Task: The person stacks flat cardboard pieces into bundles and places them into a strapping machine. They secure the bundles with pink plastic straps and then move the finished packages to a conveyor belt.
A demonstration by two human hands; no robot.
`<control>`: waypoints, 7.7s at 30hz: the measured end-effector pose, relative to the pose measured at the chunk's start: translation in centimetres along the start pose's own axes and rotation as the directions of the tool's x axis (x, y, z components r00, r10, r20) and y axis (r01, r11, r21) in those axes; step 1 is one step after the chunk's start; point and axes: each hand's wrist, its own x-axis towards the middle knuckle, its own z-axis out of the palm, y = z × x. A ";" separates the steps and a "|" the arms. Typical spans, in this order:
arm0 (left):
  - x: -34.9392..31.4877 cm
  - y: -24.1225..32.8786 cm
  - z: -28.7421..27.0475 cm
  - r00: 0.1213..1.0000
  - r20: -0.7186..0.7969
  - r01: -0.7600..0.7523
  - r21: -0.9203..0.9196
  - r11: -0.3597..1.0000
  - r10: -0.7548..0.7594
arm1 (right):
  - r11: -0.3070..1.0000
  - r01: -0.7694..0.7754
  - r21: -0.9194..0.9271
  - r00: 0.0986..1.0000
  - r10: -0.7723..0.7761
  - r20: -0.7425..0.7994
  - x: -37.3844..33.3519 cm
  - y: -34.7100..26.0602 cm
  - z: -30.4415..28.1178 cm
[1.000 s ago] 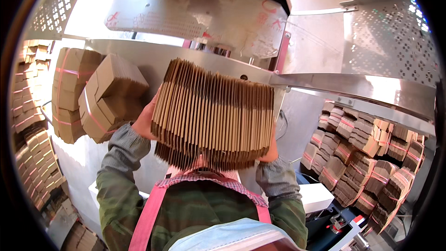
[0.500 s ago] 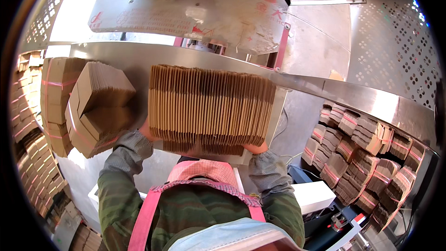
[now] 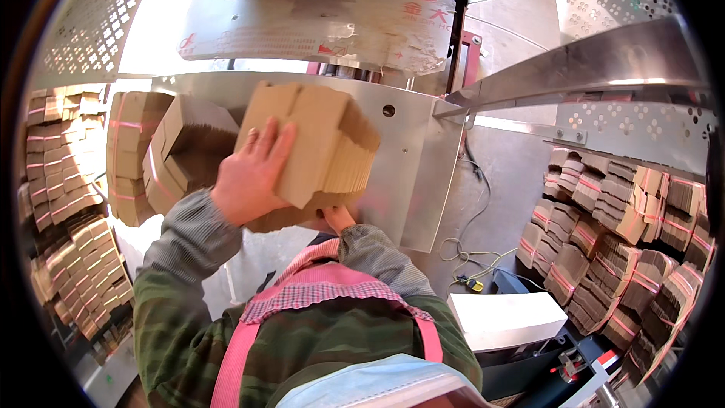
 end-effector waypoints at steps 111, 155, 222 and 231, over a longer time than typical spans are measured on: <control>-2.1 0.6 7.4 0.901 -0.280 0.157 -0.502 0.850 -0.331 | 0.992 -0.082 0.095 0.834 0.120 -0.539 -4.0 -10.2 -13.5; 4.0 -4.1 18.8 0.973 0.160 0.179 -0.978 0.110 -0.164 | 0.648 0.366 -0.668 0.877 -0.479 0.016 -7.4 -19.3 -13.9; 18.2 -3.2 15.5 0.979 0.116 0.185 -0.849 0.495 -0.166 | 0.742 -0.048 -0.669 0.501 -0.561 -0.658 -1.7 -22.4 -14.8; 18.0 -2.1 15.1 0.956 0.182 0.246 -0.924 0.293 -0.229 | 0.738 -0.034 -0.674 0.541 -0.553 -0.633 -2.1 -23.2 -15.1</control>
